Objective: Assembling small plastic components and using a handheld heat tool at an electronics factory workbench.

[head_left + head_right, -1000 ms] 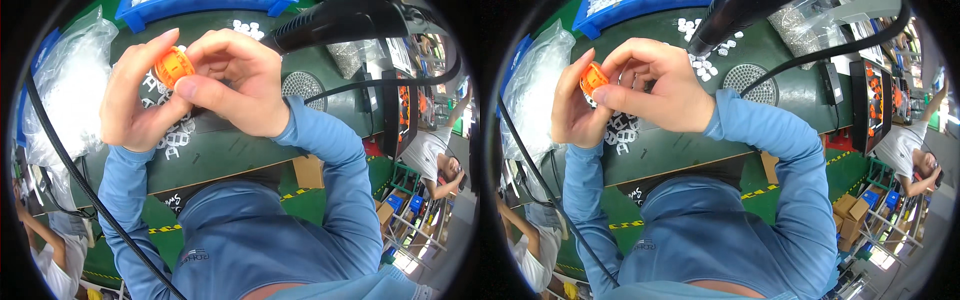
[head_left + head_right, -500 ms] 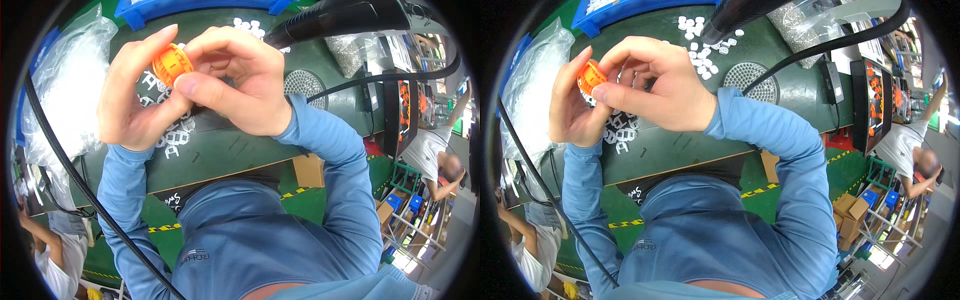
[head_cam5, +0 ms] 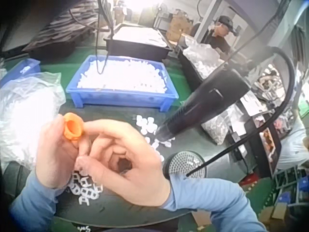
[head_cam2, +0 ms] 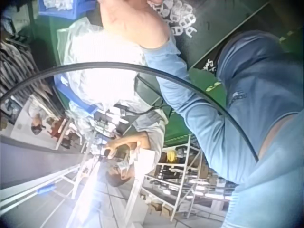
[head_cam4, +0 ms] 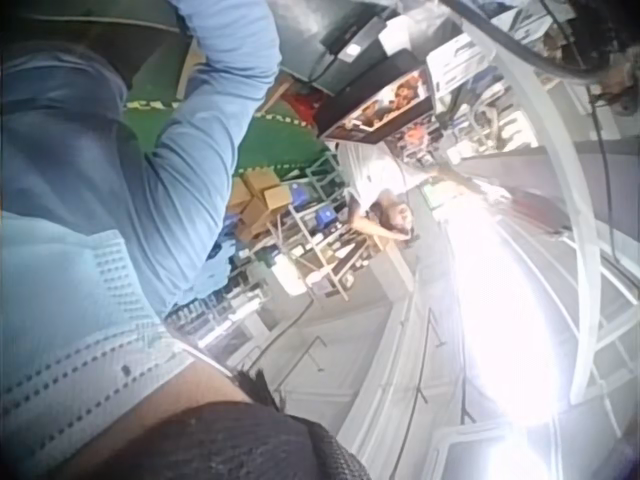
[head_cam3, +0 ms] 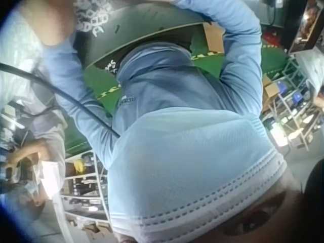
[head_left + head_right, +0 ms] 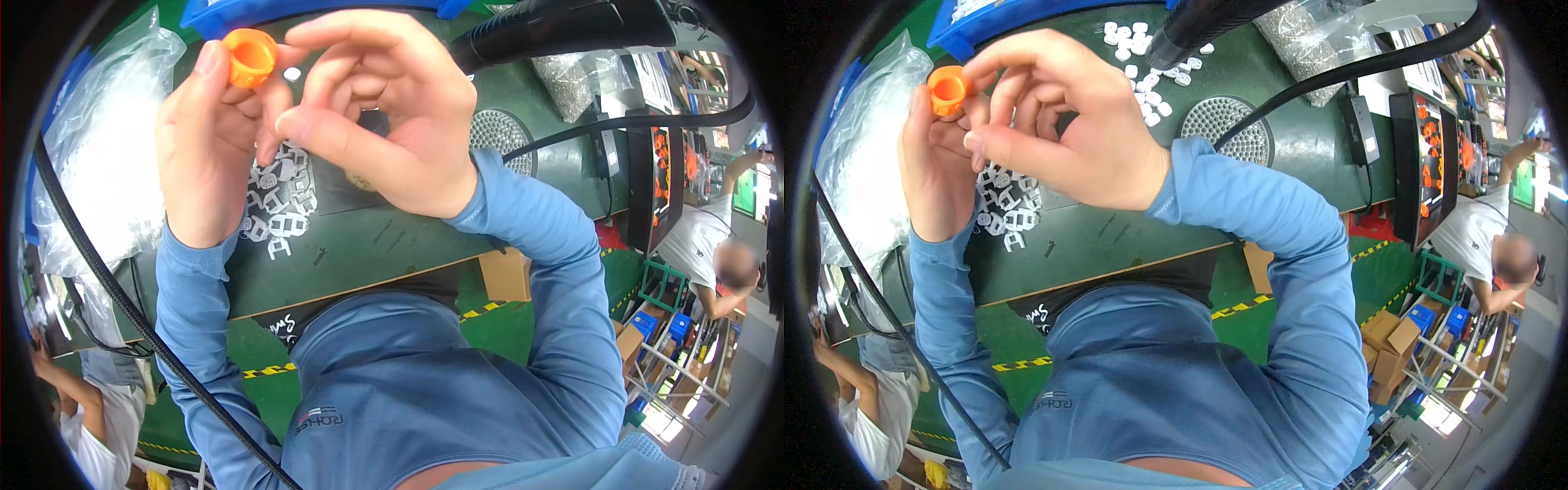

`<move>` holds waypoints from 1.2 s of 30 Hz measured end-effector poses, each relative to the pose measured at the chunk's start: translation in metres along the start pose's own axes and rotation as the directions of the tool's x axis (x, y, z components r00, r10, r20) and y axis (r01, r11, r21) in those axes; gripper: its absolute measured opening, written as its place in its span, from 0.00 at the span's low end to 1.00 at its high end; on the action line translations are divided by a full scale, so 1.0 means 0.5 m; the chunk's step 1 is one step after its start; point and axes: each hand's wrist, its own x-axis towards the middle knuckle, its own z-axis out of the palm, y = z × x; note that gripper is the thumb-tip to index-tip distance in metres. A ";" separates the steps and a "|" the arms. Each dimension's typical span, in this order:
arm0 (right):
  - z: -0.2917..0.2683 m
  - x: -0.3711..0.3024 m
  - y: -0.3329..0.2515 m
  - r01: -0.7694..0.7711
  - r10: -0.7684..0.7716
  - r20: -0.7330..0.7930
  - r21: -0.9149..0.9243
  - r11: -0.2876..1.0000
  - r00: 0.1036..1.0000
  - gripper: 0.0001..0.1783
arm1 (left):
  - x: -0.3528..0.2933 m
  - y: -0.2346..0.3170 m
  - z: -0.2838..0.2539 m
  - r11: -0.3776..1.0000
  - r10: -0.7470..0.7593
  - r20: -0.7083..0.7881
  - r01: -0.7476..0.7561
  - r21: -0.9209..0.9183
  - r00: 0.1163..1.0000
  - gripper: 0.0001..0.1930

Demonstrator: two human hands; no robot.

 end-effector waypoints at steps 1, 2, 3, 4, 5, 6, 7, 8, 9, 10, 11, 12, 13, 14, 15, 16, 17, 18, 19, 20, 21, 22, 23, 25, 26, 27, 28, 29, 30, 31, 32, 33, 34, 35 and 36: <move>0.001 -0.001 0.000 -0.048 0.048 -0.020 0.008 0.999 0.999 0.23 | -0.002 -0.002 0.001 0.996 -0.059 0.022 0.061 -0.058 0.998 0.29; -0.001 0.000 -0.001 -0.095 0.095 -0.040 0.014 0.995 0.995 0.24 | -0.002 -0.004 0.004 0.986 -0.115 0.051 0.121 -0.116 0.992 0.30; -0.005 0.002 -0.001 -0.089 0.087 -0.050 -0.036 0.995 0.995 0.24 | -0.002 -0.002 0.009 0.983 -0.149 0.027 0.152 -0.104 0.988 0.30; -0.006 0.003 0.001 -0.090 0.088 -0.052 -0.037 0.995 0.995 0.24 | -0.002 -0.001 0.010 0.983 -0.151 0.029 0.153 -0.105 0.988 0.30; -0.007 0.005 0.001 -0.086 0.084 -0.061 -0.034 0.996 0.995 0.24 | -0.001 0.000 0.010 0.982 -0.155 0.055 0.159 -0.100 0.986 0.30; -0.008 0.007 0.003 -0.081 0.079 -0.070 -0.032 0.996 0.994 0.24 | 0.001 0.000 0.010 0.982 -0.157 0.081 0.165 -0.095 0.984 0.30; -0.012 0.009 0.005 -0.081 0.078 -0.073 -0.034 0.996 0.994 0.24 | 0.005 -0.001 0.009 0.982 -0.158 0.085 0.166 -0.095 0.984 0.30; -0.013 0.010 0.009 -0.048 0.043 -0.081 -0.054 0.997 0.996 0.24 | 0.006 -0.003 0.006 0.982 -0.157 0.110 0.167 -0.090 0.981 0.30; -0.015 0.012 0.012 -0.013 0.006 -0.088 -0.074 0.997 0.996 0.23 | 0.009 -0.003 0.004 0.982 -0.155 0.136 0.168 -0.084 0.978 0.29; -0.017 0.015 0.013 -0.012 0.005 -0.088 -0.074 0.997 0.996 0.23 | 0.011 -0.002 0.005 0.982 -0.154 0.136 0.166 -0.084 0.979 0.29; -0.015 0.014 0.015 -0.024 0.016 -0.074 -0.107 0.994 0.997 0.23 | 0.006 -0.002 0.006 0.984 -0.150 0.114 0.159 -0.076 0.982 0.28; -0.012 0.015 0.016 -0.034 0.026 -0.057 -0.138 0.990 0.998 0.22 | 0.003 0.001 0.006 0.986 -0.144 0.089 0.150 -0.067 0.986 0.27; -0.006 0.015 0.013 -0.031 0.025 -0.050 -0.129 0.991 0.998 0.22 | 0.000 0.002 0.006 0.987 -0.143 0.079 0.148 -0.062 0.987 0.27; 0.004 0.012 0.006 -0.053 0.045 -0.066 -0.125 0.991 0.997 0.22 | -0.009 0.001 0.001 0.992 -0.109 0.088 0.114 -0.054 0.990 0.26; 0.017 0.019 0.001 -0.061 0.053 -0.074 -0.103 0.993 0.996 0.22 | -0.013 0.007 -0.009 0.997 -0.068 0.086 0.070 -0.024 0.994 0.25; 0.010 0.013 -0.002 -0.078 0.062 -0.085 -0.198 0.977 0.994 0.23 | -0.008 0.004 -0.013 0.999 -0.029 0.145 0.026 0.023 0.989 0.21; 0.008 0.012 -0.004 -0.046 0.022 -0.106 -0.229 0.972 0.994 0.22 | 0.002 -0.002 -0.001 1.000 0.001 0.129 -0.004 0.019 0.992 0.18; -0.005 0.003 0.003 -0.048 0.020 -0.092 -0.313 0.949 0.996 0.23 | 0.006 -0.005 0.005 1.000 -0.020 0.102 0.021 -0.011 0.995 0.17; 0.001 0.003 -0.008 -0.107 0.091 -0.077 -0.240 0.965 0.993 0.26 | -0.011 0.032 -0.001 0.986 -0.016 0.070 0.005 0.166 0.997 0.23; 0.008 -0.002 -0.013 -0.147 0.132 -0.094 -0.185 0.972 0.987 0.28 | -0.023 0.052 -0.016 0.992 0.032 0.003 -0.032 0.126 0.999 0.23; -0.003 -0.001 -0.018 -0.137 0.122 -0.084 -0.190 0.972 0.989 0.28 | -0.032 0.073 -0.027 0.994 0.083 -0.040 -0.080 0.070 0.996 0.24; -0.005 -0.008 -0.014 -0.138 0.123 -0.088 -0.179 0.974 0.988 0.27 | -0.063 0.091 -0.043 0.987 0.122 -0.146 -0.104 0.121 0.982 0.24; -0.012 -0.008 -0.013 -0.117 0.106 -0.070 -0.177 0.977 0.992 0.25 | -0.099 0.107 -0.064 0.957 0.207 -0.218 -0.151 0.249 0.954 0.22; -0.008 -0.010 -0.016 -0.173 0.163 -0.078 -0.154 0.973 0.984 0.24 | -0.182 0.122 -0.112 0.910 0.215 -0.299 -0.080 0.408 0.930 0.20; 0.002 -0.010 -0.011 -0.197 0.190 -0.058 -0.145 0.970 0.980 0.22 | -0.232 0.129 -0.131 0.863 0.205 -0.350 0.000 0.505 0.914 0.18; -0.003 -0.006 -0.015 -0.194 0.186 -0.067 -0.148 0.970 0.980 0.22 | -0.255 0.139 -0.161 0.815 0.191 -0.388 0.075 0.574 0.902 0.16; -0.006 -0.004 -0.013 -0.208 0.202 -0.055 -0.139 0.968 0.978 0.21 | -0.284 0.130 -0.203 0.805 0.218 -0.431 0.088 0.586 0.876 0.14; -0.005 -0.003 -0.007 -0.225 0.223 -0.036 -0.127 0.966 0.974 0.21 | -0.314 0.133 -0.239 0.846 0.267 -0.504 0.050 0.530 0.822 0.14; -0.005 -0.001 -0.007 -0.228 0.225 -0.038 -0.133 0.965 0.974 0.21 | -0.321 0.133 -0.290 0.757 0.467 -0.575 0.033 0.653 0.671 0.10; -0.006 0.002 -0.007 -0.228 0.227 -0.020 -0.152 0.962 0.974 0.20 | -0.327 0.138 -0.364 0.693 0.619 -0.617 0.031 0.720 0.487 0.11; -0.010 0.003 -0.013 -0.224 0.226 -0.011 -0.180 0.958 0.974 0.19 | -0.319 0.140 -0.446 0.680 0.700 -0.630 -0.041 0.732 0.336 0.11; -0.005 0.004 -0.013 -0.230 0.234 0.006 -0.154 0.961 0.972 0.19 | -0.349 0.161 -0.551 0.633 0.764 -0.617 -0.036 0.773 0.192 0.11; -0.004 0.004 -0.011 -0.239 0.246 0.025 -0.160 0.958 0.969 0.19 | -0.360 0.155 -0.652 0.634 0.769 -0.633 0.018 0.773 0.095 0.12; -0.004 0.004 -0.010 -0.246 0.256 0.041 -0.170 0.954 0.966 0.18 | -0.368 0.141 -0.749 0.639 0.768 -0.640 0.067 0.767 -0.002 0.13; -0.002 0.005 -0.010 -0.242 0.253 0.044 -0.174 0.954 0.966 0.18 | -0.384 0.125 -0.848 0.605 0.793 -0.609 0.122 0.787 0.000 0.15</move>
